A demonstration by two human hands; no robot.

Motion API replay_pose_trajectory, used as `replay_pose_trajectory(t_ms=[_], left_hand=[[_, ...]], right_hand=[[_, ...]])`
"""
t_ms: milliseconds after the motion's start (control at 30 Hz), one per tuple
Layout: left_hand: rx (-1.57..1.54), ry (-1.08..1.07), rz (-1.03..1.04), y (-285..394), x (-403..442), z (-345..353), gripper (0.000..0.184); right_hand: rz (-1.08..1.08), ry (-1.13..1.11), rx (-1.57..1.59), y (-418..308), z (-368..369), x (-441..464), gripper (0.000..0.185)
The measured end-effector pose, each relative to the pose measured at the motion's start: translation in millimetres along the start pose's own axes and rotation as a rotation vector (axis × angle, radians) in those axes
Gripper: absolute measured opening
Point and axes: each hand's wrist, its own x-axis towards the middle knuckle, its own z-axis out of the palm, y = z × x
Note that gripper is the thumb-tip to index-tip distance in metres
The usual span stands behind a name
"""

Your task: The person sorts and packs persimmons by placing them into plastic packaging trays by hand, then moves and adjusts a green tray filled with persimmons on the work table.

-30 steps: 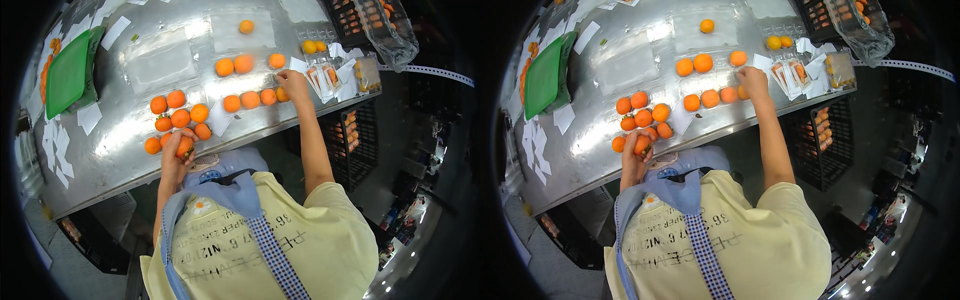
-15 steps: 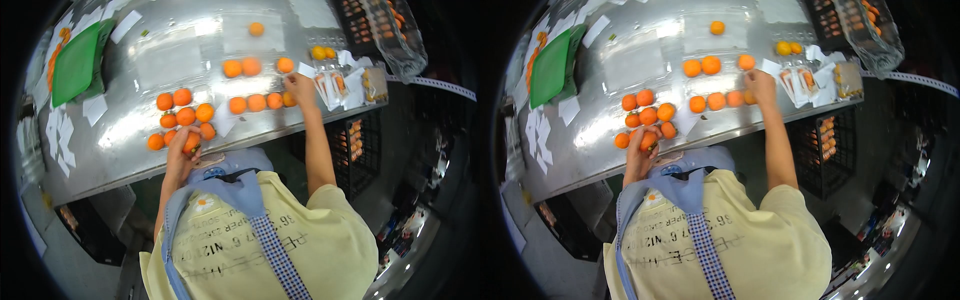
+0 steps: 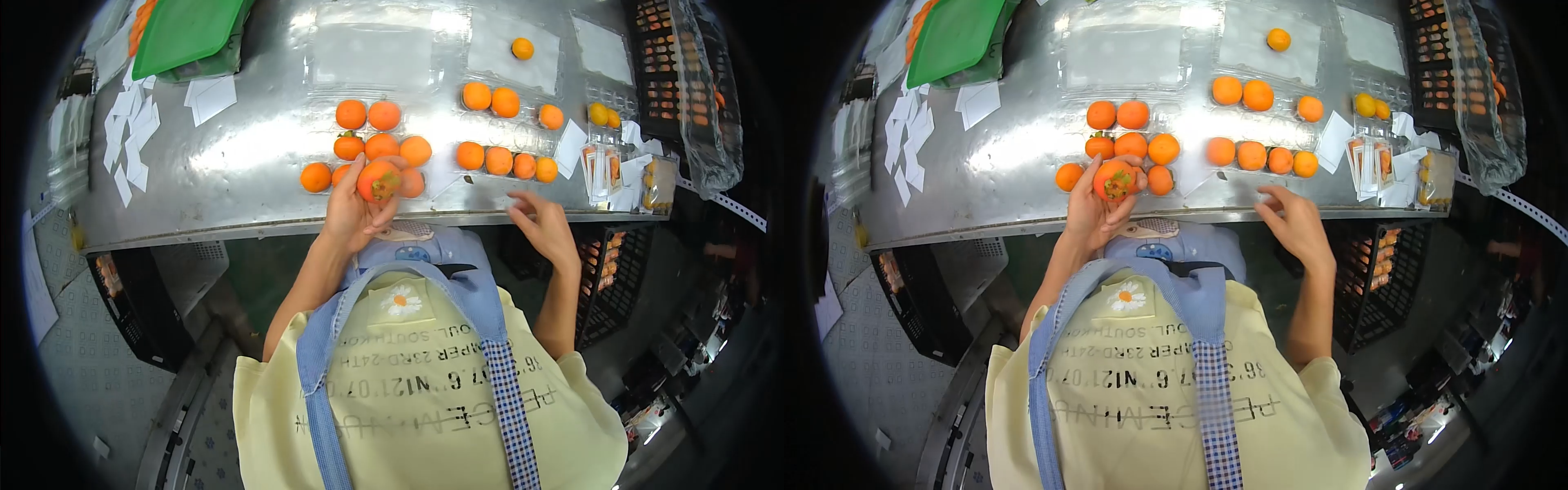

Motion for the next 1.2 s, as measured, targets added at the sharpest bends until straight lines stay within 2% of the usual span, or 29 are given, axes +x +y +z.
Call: replay_pose_trajectory(t_ms=[33, 133, 200, 333, 433, 467, 533, 633, 667, 733, 833, 1067, 1200], left_hand=[[-0.020, -0.028, -0.009, 1, -1, -1, 0.052], [-0.113, 0.144, 0.025, 3, -3, 4, 0.051], [-0.120, 0.121, 0.063, 4, -5, 8, 0.051], [0.017, -0.024, 0.183, 7, -9, 1, 0.049], [0.051, -0.032, 0.221, 8, -9, -4, 0.046], [0.101, 0.030, 0.249, 7, -10, -3, 0.045], [0.201, 0.153, 0.303, 4, -12, 3, 0.046], [0.564, 0.196, 0.399, -2, -11, 3, 0.050], [0.585, 0.195, 0.423, -3, -12, 5, 0.049], [0.627, 0.192, 0.473, -4, -15, 11, 0.047], [0.279, 0.147, 0.422, 0, -16, 8, 0.043], [0.305, 0.090, 0.403, 7, -16, 2, 0.042], [0.365, 0.088, 0.349, 5, -17, 6, 0.044]], right_hand=[[-0.055, 0.014, 0.056, -13, 11, 8, 0.028], [-0.237, 0.001, 0.236, -49, 41, 27, 0.028], [-0.374, -0.013, 0.331, -81, 53, 33, 0.030], [-0.544, 0.014, 0.290, -110, 70, 40, 0.040], [-0.623, 0.093, 0.236, -116, 75, 47, 0.048], [-0.639, 0.121, 0.215, -118, 76, 49, 0.050], [-0.640, 0.071, 0.160, -126, 73, 51, 0.053], [-0.673, 0.058, 0.029, -128, 78, 53, 0.056], [-0.688, 0.064, -0.022, -128, 81, 54, 0.056], [-0.585, -0.014, 0.123, -129, 84, 52, 0.057], [-0.501, -0.041, 0.282, -126, 86, 53, 0.059], [-0.385, -0.105, 0.795, -115, 94, 52, 0.060], [-0.395, -0.132, 0.873, -109, 97, 54, 0.063]])
